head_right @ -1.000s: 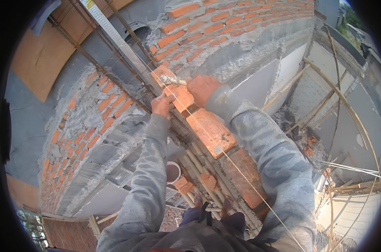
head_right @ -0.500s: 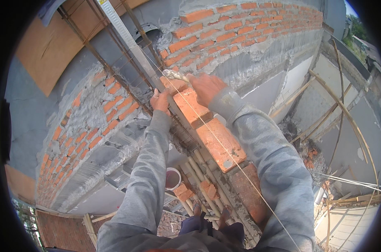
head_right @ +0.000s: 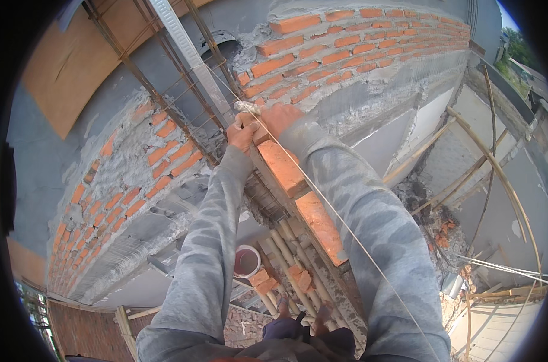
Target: The person lays bricks on a partially built wall using a trowel to apply mortar and a hammer to adjust brick positions. The person repeatedly scoops mortar, places bricks, and taps them into alignment along a guide string.
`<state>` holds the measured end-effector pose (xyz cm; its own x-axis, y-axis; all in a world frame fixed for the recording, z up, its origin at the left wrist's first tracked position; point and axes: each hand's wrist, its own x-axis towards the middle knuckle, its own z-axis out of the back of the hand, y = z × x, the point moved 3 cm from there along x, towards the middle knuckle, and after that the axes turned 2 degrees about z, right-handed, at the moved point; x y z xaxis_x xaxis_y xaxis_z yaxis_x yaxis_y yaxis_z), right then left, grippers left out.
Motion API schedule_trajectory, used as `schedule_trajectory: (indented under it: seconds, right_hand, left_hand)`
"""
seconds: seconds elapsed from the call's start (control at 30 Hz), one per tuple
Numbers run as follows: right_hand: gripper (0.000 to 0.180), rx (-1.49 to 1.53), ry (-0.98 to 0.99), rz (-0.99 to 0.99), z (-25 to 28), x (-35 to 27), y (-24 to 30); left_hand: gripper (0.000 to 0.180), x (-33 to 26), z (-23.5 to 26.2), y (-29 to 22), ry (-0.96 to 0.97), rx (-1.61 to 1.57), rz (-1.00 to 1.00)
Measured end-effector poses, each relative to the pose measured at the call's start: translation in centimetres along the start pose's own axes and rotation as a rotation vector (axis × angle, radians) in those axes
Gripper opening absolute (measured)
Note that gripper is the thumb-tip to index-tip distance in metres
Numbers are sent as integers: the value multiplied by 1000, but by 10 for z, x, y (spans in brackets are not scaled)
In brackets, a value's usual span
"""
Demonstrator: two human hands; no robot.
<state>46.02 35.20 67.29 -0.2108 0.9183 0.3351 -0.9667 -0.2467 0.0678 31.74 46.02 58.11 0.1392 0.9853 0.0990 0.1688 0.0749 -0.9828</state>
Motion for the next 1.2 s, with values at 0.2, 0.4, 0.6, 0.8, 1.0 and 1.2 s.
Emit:
schedule_trajectory:
  seconds: [0.2,0.4,0.6,0.8,1.0,1.2]
  right_hand:
    - [53,42,-65,21,-12,2,0]
    - [53,27,21,-7,5,-7,-2]
    - [49,45,-29,38,24,-30,0]
    - [42,3,-37,68,12,-35,-1]
    - [67,5,-6,84,-5,-26,-3]
    - [67,-44,-4,6,3,-24,-3]
  left_hand:
    - [58,1,0,-5,-48,178,-62]
    - [52,2,3,-1,-136,91,21]
    - [42,3,21,10,-157,-91,374]
    - [54,10,24,10,-75,-90,375]
    - [42,19,28,19,-66,-38,382]
    - [48,2,17,5,-139,-10,366]
